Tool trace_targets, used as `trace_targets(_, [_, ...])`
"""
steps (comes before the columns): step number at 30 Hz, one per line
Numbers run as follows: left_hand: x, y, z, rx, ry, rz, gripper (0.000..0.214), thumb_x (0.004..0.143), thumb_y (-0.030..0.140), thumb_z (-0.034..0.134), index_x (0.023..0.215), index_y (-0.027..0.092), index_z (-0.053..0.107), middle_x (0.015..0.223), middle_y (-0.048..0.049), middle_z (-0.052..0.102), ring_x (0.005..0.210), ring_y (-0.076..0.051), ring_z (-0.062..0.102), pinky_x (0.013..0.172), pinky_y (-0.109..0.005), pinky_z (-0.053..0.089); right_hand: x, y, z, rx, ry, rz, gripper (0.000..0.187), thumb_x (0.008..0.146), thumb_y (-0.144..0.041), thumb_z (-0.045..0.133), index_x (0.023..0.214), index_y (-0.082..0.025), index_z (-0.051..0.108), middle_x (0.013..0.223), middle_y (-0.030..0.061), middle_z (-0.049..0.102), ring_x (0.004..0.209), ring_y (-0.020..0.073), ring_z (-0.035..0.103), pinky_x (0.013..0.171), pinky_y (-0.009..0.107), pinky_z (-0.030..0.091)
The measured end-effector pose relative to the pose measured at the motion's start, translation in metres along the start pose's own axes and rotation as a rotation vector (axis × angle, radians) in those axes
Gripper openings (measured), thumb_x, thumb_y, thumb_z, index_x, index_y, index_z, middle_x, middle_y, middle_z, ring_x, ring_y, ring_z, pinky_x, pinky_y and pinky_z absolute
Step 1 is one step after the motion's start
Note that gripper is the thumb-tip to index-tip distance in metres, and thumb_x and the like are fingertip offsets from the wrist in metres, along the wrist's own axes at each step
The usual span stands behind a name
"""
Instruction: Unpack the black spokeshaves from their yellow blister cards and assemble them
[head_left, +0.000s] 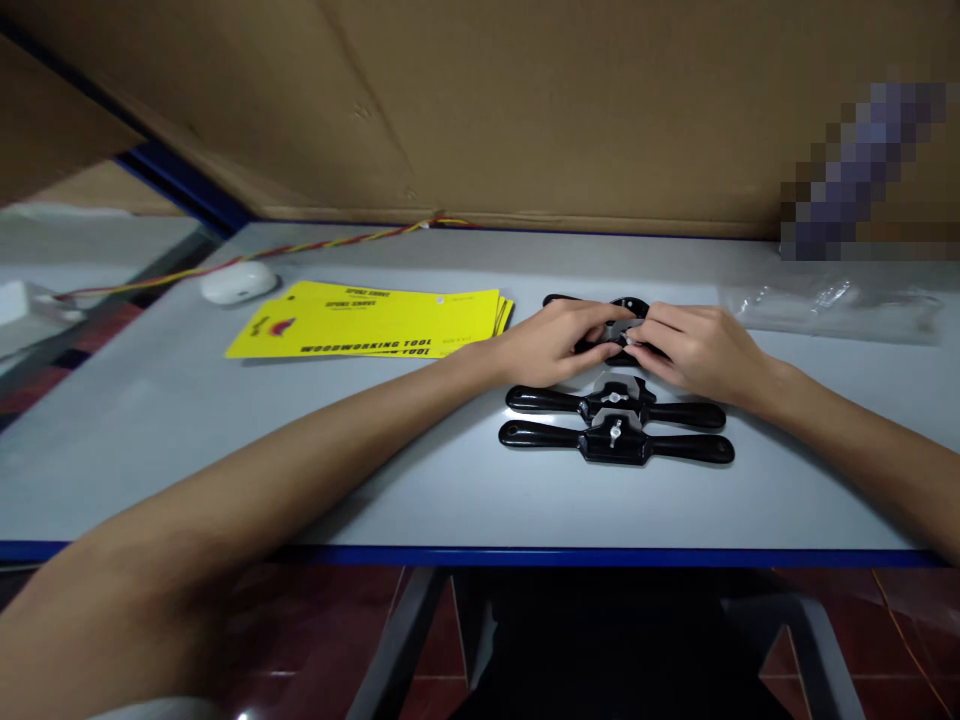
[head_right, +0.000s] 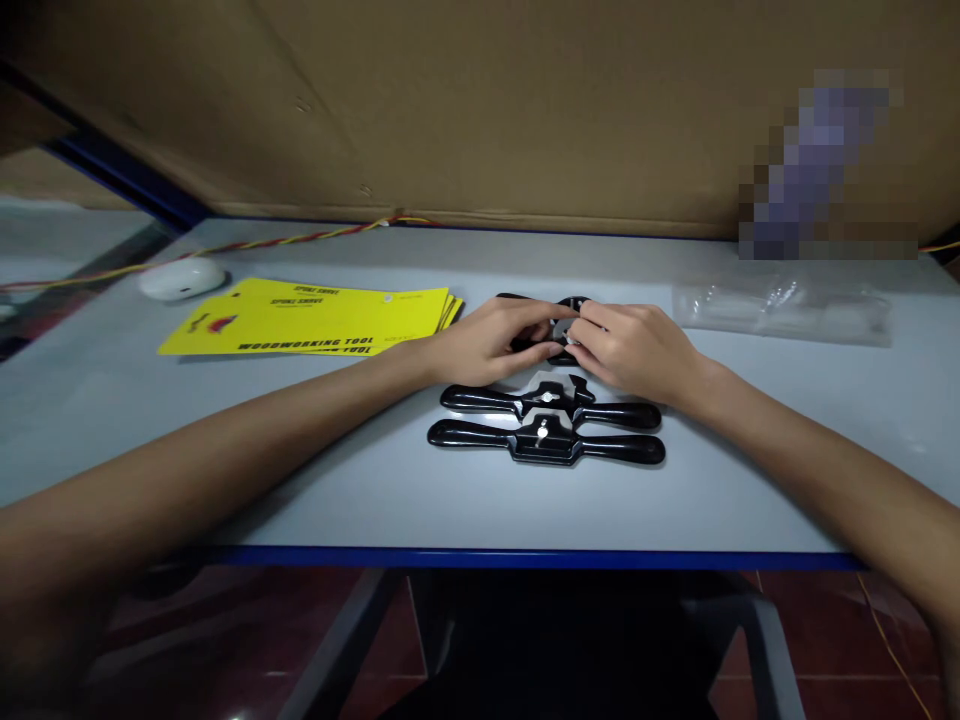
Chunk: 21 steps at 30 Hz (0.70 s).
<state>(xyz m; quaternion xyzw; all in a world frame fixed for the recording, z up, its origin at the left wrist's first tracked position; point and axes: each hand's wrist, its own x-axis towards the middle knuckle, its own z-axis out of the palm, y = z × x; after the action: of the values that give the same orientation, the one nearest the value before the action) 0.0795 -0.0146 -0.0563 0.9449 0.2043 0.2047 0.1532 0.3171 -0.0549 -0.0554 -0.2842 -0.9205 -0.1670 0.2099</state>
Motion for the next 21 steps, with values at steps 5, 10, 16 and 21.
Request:
trace_targets(5, [0.0002, -0.0007, 0.0008, 0.010, 0.000, -0.002, 0.045, 0.101, 0.040, 0.046, 0.132, 0.011, 0.061, 0.071, 0.0009, 0.056, 0.066, -0.016, 0.056, 0.069, -0.028, 0.046, -0.0017, 0.0015, -0.0018, -0.080, -0.018, -0.058, 0.034, 0.101, -0.021, 0.043, 0.086, -0.015, 0.073, 0.077, 0.0057, 0.068, 0.063, 0.0154, 0.054, 0.059, 0.031, 0.036])
trace_targets(10, [-0.0007, -0.0011, 0.0010, 0.005, 0.004, 0.007, 0.046, 0.101, 0.039, 0.047, 0.134, 0.010, 0.060, 0.071, 0.0009, 0.056, 0.067, -0.016, 0.056, 0.070, -0.028, 0.046, -0.0041, 0.0052, -0.0009, -0.056, -0.025, -0.057, 0.033, 0.103, -0.024, 0.045, 0.085, -0.016, 0.072, 0.077, 0.0050, 0.068, 0.064, 0.0150, 0.056, 0.059, 0.030, 0.038])
trace_targets(16, [-0.0008, -0.0018, 0.0013, 0.003, 0.005, -0.002, 0.045, 0.101, 0.040, 0.048, 0.133, 0.012, 0.061, 0.072, 0.0011, 0.057, 0.067, -0.016, 0.057, 0.070, -0.028, 0.046, -0.0028, 0.0030, -0.0005, -0.065, 0.000, -0.029, 0.035, 0.104, -0.024, 0.044, 0.085, -0.017, 0.072, 0.074, 0.0037, 0.067, 0.062, 0.0139, 0.054, 0.059, 0.030, 0.037])
trace_targets(21, [-0.0008, -0.0021, 0.0009, 0.004, 0.005, 0.005, 0.048, 0.100, 0.042, 0.048, 0.134, 0.011, 0.060, 0.072, 0.0006, 0.057, 0.067, -0.017, 0.057, 0.071, -0.029, 0.047, -0.0023, 0.0012, -0.0013, -0.106, -0.003, -0.053, 0.034, 0.102, -0.018, 0.042, 0.092, -0.018, 0.074, 0.075, 0.0034, 0.068, 0.062, 0.0142, 0.055, 0.060, 0.030, 0.037])
